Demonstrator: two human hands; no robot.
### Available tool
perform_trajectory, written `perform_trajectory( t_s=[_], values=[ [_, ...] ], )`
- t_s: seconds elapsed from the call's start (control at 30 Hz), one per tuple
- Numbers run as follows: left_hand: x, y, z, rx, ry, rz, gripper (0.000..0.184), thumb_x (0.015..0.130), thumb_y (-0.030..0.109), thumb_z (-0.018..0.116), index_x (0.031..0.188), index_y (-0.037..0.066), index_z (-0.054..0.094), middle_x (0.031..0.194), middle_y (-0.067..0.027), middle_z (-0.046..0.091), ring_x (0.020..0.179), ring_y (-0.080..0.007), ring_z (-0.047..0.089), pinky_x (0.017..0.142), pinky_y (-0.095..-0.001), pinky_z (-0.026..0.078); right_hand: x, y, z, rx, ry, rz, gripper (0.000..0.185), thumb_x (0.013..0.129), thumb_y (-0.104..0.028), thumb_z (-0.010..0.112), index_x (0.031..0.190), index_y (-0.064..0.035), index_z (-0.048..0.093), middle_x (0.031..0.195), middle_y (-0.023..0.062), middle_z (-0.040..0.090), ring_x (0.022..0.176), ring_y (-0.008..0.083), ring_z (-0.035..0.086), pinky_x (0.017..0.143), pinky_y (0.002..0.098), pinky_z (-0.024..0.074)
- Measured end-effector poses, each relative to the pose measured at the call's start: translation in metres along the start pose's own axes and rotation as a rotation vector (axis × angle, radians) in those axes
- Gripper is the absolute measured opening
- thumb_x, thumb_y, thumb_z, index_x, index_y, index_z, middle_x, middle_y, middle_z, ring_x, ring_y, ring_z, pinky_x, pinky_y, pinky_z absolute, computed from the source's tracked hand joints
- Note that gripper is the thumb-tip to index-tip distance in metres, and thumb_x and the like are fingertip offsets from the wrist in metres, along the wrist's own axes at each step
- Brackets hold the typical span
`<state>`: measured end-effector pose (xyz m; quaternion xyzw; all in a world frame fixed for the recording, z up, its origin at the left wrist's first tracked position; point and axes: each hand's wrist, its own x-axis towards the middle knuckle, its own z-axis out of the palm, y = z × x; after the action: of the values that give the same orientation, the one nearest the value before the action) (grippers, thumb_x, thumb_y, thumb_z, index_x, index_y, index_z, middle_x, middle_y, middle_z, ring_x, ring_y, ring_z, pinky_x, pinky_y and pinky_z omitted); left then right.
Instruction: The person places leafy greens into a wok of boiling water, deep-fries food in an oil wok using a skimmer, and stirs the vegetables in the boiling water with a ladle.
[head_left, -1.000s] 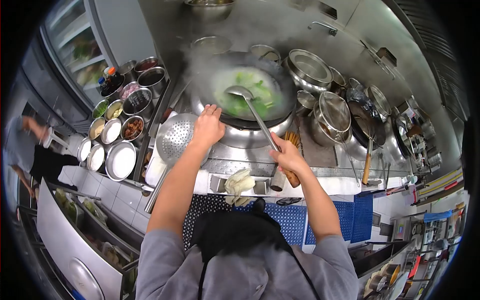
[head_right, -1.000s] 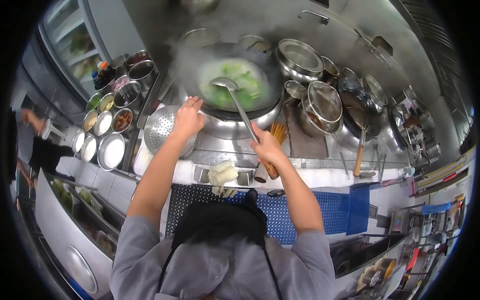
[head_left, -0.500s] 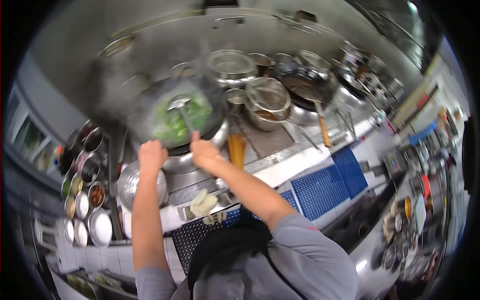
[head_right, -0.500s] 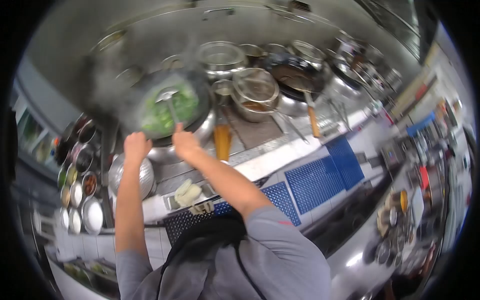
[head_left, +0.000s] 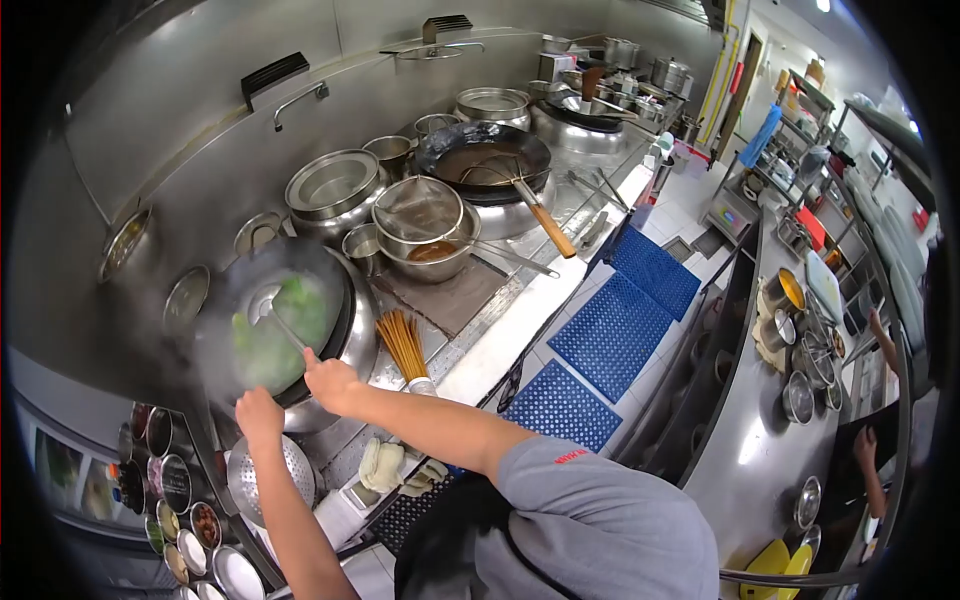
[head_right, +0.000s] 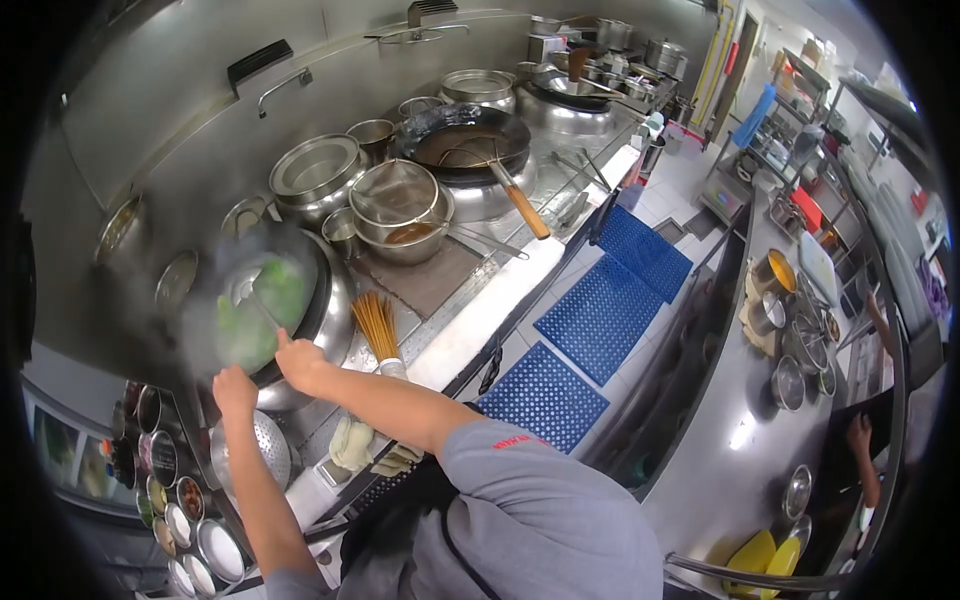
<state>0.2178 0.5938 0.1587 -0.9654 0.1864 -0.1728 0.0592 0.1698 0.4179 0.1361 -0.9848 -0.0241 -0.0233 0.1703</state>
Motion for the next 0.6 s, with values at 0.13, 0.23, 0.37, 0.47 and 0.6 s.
perform_trajectory(
  t_s=[0.13, 0.23, 0.37, 0.47, 0.6],
  values=[
    [-0.018, 0.008, 0.003, 0.061, 0.149, -0.044, 0.008, 0.08, 0.007, 0.065, 0.078, 0.003, 0.071, 0.078, -0.0171, 0.07, 0.08, -0.0374, 0.067, 0.071, -0.0479, 0.056, -0.014, -0.003, -0.019, 0.098, -0.08, 0.068, 0.053, 0.084, -0.002, 0.06, 0.133, 0.0175, 0.051, 0.146, 0.0284, 0.047, 0.101, 0.0353, 0.072, 0.083, 0.0405, 0.0603],
    [-0.031, 0.011, 0.008, -0.106, 0.294, -0.072, 0.013, 0.086, 0.011, 0.062, 0.084, -0.001, 0.067, 0.09, -0.0193, 0.067, 0.091, -0.0397, 0.061, 0.089, -0.0498, 0.049, -0.017, 0.001, -0.02, 0.051, -0.036, 0.016, 0.064, 0.086, -0.005, 0.059, 0.141, 0.0181, 0.037, 0.114, 0.0264, 0.064, 0.093, 0.0356, 0.073, 0.079, 0.0415, 0.0601],
    [-0.034, 0.005, 0.025, -0.244, 0.397, -0.048, 0.016, 0.089, 0.012, 0.059, 0.089, -0.003, 0.064, 0.096, -0.0208, 0.063, 0.096, -0.0392, 0.058, 0.097, -0.0516, 0.042, -0.024, -0.002, -0.031, 0.112, -0.053, 0.028, 0.05, 0.084, -0.002, 0.063, 0.13, 0.0163, 0.053, 0.142, 0.0263, 0.047, 0.103, 0.0372, 0.07, 0.087, 0.0419, 0.059],
    [-0.03, 0.001, 0.023, -0.27, 0.353, -0.047, 0.017, 0.089, 0.013, 0.058, 0.088, -0.003, 0.065, 0.092, -0.0196, 0.063, 0.092, -0.038, 0.058, 0.09, -0.0509, 0.043, -0.019, 0.0, -0.02, 0.138, -0.022, 0.025, 0.043, 0.083, -0.001, 0.065, 0.123, 0.0154, 0.06, 0.153, 0.0255, 0.04, 0.106, 0.038, 0.069, 0.088, 0.0422, 0.0589],
    [-0.025, 0.003, 0.028, -0.26, 0.411, -0.054, 0.016, 0.086, 0.014, 0.059, 0.082, -0.001, 0.064, 0.087, -0.0175, 0.063, 0.089, -0.0372, 0.058, 0.085, -0.0497, 0.044, -0.025, -0.002, -0.034, 0.134, -0.057, 0.034, 0.035, 0.084, 0.001, 0.062, 0.117, 0.0132, 0.064, 0.149, 0.0275, 0.043, 0.105, 0.0395, 0.069, 0.088, 0.0438, 0.0587]
  ],
)
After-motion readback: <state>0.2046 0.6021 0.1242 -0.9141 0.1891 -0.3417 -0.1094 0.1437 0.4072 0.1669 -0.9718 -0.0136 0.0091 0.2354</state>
